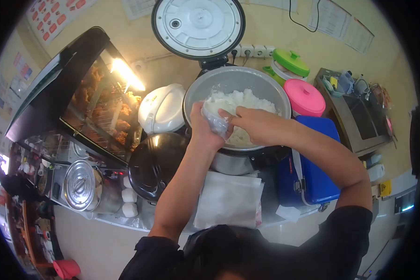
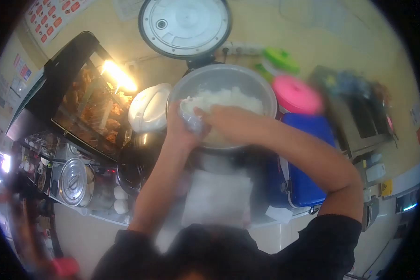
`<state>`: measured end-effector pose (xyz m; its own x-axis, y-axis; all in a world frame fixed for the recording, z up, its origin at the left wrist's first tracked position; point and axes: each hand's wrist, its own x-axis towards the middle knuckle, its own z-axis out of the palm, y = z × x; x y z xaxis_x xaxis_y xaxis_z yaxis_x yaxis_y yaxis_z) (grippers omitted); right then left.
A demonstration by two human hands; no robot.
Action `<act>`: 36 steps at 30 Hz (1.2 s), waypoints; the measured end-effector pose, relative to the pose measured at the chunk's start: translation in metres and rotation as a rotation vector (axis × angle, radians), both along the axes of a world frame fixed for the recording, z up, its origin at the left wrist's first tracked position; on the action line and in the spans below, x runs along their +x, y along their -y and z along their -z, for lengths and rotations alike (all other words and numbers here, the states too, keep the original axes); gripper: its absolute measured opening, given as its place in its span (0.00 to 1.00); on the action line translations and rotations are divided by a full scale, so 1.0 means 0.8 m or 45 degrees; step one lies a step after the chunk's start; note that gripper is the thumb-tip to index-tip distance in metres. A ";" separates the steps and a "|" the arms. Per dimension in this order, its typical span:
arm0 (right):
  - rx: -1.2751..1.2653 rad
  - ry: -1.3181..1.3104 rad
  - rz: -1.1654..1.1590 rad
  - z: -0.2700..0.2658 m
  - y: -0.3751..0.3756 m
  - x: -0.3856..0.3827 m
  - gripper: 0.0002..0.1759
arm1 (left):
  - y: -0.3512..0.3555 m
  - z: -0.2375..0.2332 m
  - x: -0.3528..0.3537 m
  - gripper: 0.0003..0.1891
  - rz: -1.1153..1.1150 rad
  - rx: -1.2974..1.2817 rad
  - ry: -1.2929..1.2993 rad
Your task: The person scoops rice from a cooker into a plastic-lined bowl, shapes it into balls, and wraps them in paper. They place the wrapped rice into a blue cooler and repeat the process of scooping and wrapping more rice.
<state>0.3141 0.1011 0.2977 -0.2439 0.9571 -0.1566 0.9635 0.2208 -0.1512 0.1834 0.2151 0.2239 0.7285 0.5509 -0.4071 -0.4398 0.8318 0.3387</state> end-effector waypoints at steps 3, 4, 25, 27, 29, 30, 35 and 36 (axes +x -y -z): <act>0.156 -0.068 -0.102 0.010 0.005 0.018 0.52 | -0.013 0.020 0.007 0.23 0.062 0.046 0.158; 0.174 -0.091 -0.081 0.000 0.006 0.029 0.50 | -0.009 0.008 0.009 0.23 0.046 0.092 0.174; 0.337 -0.171 0.388 -0.006 0.018 0.001 0.42 | 0.014 -0.027 0.015 0.24 -0.125 0.342 0.204; 0.356 -0.330 0.429 -0.002 0.024 -0.030 0.38 | 0.028 -0.023 0.019 0.25 -0.279 0.389 0.176; 0.453 -0.394 0.433 -0.002 0.035 -0.035 0.35 | 0.036 -0.019 0.007 0.26 -0.216 0.410 0.341; 0.547 -0.370 0.412 -0.006 0.040 -0.023 0.34 | 0.037 -0.019 0.000 0.27 -0.190 0.424 0.423; 0.844 -0.536 0.776 -0.054 0.077 -0.043 0.21 | 0.057 -0.038 -0.031 0.28 -0.156 0.312 0.401; 0.827 -0.572 0.712 -0.054 0.083 -0.050 0.18 | 0.059 -0.038 -0.036 0.28 -0.121 0.299 0.427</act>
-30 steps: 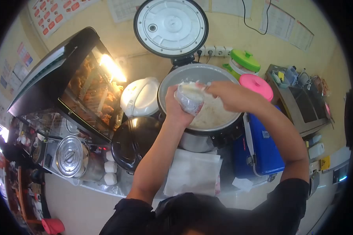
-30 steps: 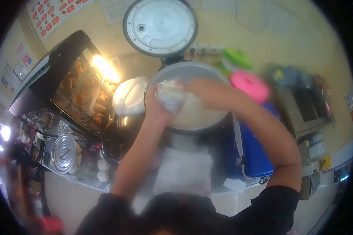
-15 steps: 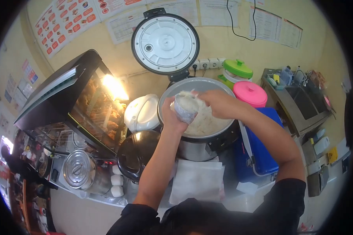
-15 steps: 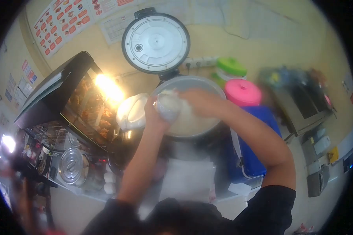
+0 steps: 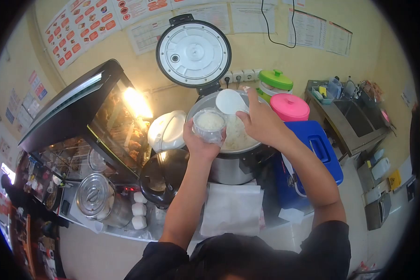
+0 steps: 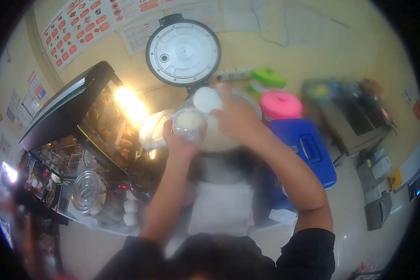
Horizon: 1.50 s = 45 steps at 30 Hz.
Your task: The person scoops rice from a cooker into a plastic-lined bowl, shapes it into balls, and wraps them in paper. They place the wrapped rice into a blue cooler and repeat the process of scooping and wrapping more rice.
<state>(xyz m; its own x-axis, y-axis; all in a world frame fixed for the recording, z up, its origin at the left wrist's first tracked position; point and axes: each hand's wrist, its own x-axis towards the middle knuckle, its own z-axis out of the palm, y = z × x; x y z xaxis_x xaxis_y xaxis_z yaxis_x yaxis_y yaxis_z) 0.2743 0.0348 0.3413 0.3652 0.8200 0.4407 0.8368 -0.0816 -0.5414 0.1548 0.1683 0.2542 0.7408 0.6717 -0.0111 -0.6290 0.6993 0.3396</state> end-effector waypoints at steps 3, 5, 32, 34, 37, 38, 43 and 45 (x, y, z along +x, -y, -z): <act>-0.017 0.013 -0.214 0.011 0.013 -0.021 0.15 | 0.013 -0.005 -0.011 0.28 0.010 -0.019 -0.031; -0.062 0.084 -0.356 0.039 0.005 -0.027 0.13 | 0.021 -0.003 -0.015 0.27 -0.013 0.111 -0.005; 0.442 0.788 0.013 0.122 -0.134 0.134 0.21 | 0.104 0.069 -0.225 0.27 -1.291 1.007 -0.973; 0.008 0.856 -0.054 0.158 -0.139 0.136 0.22 | 0.132 0.078 -0.276 0.29 -0.891 0.309 -0.512; -0.823 0.931 -0.179 0.169 -0.153 0.150 0.22 | 0.175 0.124 -0.332 0.32 -0.766 -0.081 -0.317; -0.578 0.701 -0.164 0.143 -0.167 0.151 0.21 | 0.189 0.139 -0.352 0.32 -0.803 -0.127 -0.376; -0.121 -0.230 -0.326 0.011 -0.162 0.143 0.19 | 0.267 0.203 -0.425 0.31 -1.144 0.009 -0.799; -0.123 -0.186 -0.282 0.020 -0.153 0.127 0.21 | 0.274 0.231 -0.441 0.27 -1.244 -0.178 -0.667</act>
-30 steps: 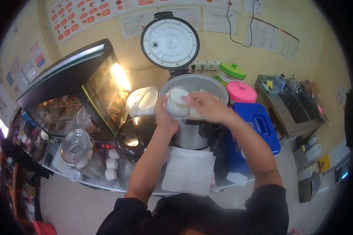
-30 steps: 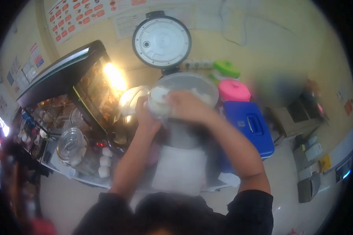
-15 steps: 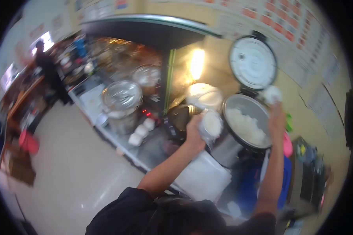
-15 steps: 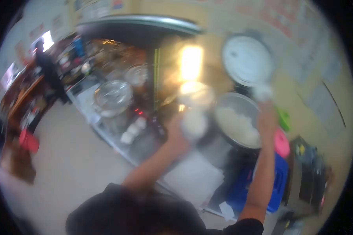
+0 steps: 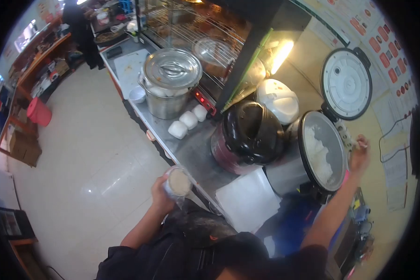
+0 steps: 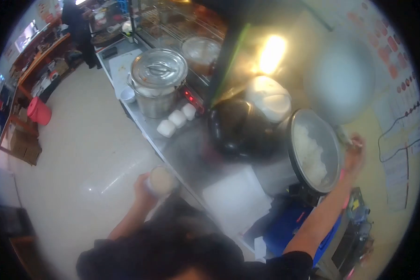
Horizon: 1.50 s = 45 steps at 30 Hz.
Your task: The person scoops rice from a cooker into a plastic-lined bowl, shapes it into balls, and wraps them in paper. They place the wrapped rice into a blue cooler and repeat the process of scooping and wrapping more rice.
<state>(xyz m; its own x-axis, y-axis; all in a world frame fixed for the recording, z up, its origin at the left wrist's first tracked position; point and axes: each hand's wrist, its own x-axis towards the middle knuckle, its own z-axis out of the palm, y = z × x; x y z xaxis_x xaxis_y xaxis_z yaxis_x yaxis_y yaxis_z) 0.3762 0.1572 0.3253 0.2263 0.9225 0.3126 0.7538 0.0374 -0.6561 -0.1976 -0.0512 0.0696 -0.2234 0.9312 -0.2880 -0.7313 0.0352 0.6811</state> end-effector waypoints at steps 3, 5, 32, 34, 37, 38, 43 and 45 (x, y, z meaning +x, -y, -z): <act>-0.397 1.230 0.043 0.162 -0.025 0.072 0.28 | 0.009 -0.014 -0.013 0.19 0.000 -0.218 0.584; -0.585 1.268 0.041 0.193 -0.035 0.101 0.34 | 0.003 -0.008 -0.011 0.19 0.047 -0.193 0.421; -0.722 1.388 0.198 0.144 0.018 0.016 0.29 | -0.022 0.007 0.042 0.32 0.571 -0.028 -0.664; -0.984 1.221 0.300 0.143 0.002 0.017 0.34 | -0.023 -0.001 0.044 0.31 0.594 -0.048 -0.711; -0.779 1.289 0.182 0.168 0.019 0.047 0.42 | -0.031 -0.002 0.053 0.31 0.567 -0.213 -0.031; -0.609 1.367 0.107 0.175 0.031 0.050 0.45 | -0.032 -0.002 0.056 0.31 0.561 -0.232 0.068; -0.700 0.879 -0.002 0.197 0.042 0.098 0.49 | -0.036 -0.003 0.053 0.31 0.683 0.184 -0.948; -0.887 0.908 0.170 0.175 0.073 0.067 0.46 | -0.040 -0.001 0.060 0.32 0.663 0.253 -1.261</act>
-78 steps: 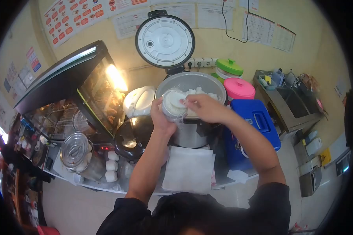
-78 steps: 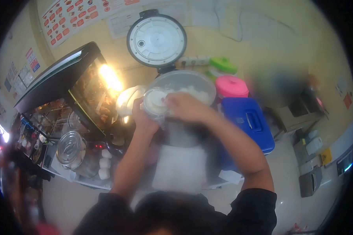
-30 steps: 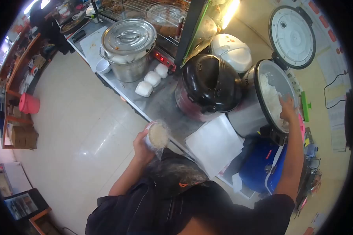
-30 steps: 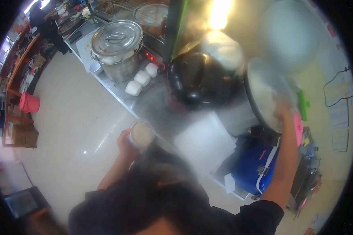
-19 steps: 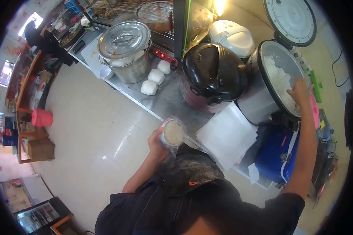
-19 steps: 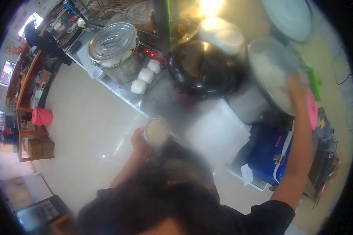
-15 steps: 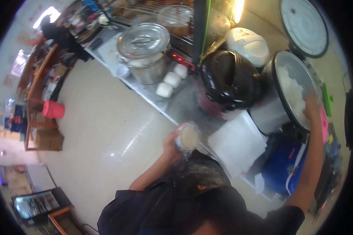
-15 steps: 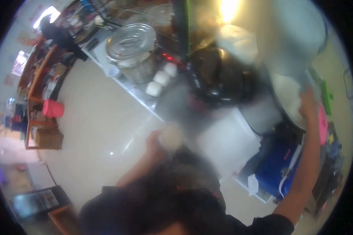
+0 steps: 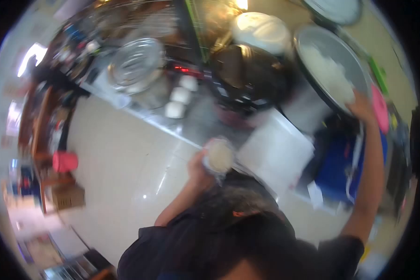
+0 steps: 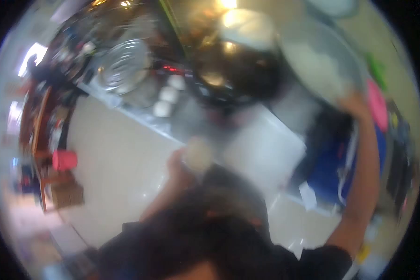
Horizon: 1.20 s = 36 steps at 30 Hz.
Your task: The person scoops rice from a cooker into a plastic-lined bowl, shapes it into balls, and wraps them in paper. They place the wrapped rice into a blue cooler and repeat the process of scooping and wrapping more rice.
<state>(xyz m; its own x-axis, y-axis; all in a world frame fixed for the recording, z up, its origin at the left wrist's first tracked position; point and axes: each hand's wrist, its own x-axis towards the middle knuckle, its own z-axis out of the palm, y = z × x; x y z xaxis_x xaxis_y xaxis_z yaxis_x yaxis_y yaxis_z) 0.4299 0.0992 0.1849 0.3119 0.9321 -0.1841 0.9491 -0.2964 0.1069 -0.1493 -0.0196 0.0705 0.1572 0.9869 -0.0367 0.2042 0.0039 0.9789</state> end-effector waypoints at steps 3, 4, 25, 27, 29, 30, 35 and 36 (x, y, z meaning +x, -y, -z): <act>0.073 0.113 0.100 -0.025 0.054 -0.025 0.39 | -0.003 -0.008 0.013 0.34 0.002 -0.136 0.036; 0.191 0.176 0.189 -0.043 0.075 -0.056 0.37 | -0.003 -0.012 0.018 0.34 0.022 -0.342 0.276; 0.264 -0.707 -0.338 0.278 0.345 -0.334 0.17 | -0.051 0.133 0.276 0.40 1.057 0.743 -0.838; 0.190 -0.713 -0.309 0.285 0.342 -0.335 0.17 | -0.057 0.132 0.276 0.40 1.069 0.761 -0.785; 0.052 -0.733 -0.246 0.270 0.343 -0.334 0.16 | -0.055 0.130 0.273 0.40 1.060 0.812 -0.756; -0.016 -0.743 -0.219 0.257 0.341 -0.334 0.16 | -0.054 0.125 0.272 0.40 1.041 0.790 -0.749; 0.051 -0.538 -0.259 0.234 0.343 -0.337 0.09 | -0.054 0.108 0.273 0.40 1.011 0.734 -0.770; 0.034 -0.494 -0.295 0.231 0.342 -0.336 0.08 | -0.050 0.107 0.273 0.40 1.009 0.753 -0.759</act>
<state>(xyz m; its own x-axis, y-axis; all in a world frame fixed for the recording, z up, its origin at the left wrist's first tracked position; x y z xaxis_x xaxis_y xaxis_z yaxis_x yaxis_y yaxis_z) 0.1608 -0.1747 0.0003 0.0072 0.9752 -0.2213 0.9589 -0.0694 -0.2750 0.0692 0.0207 -0.0150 0.8534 0.5068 0.1221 0.3748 -0.7592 0.5322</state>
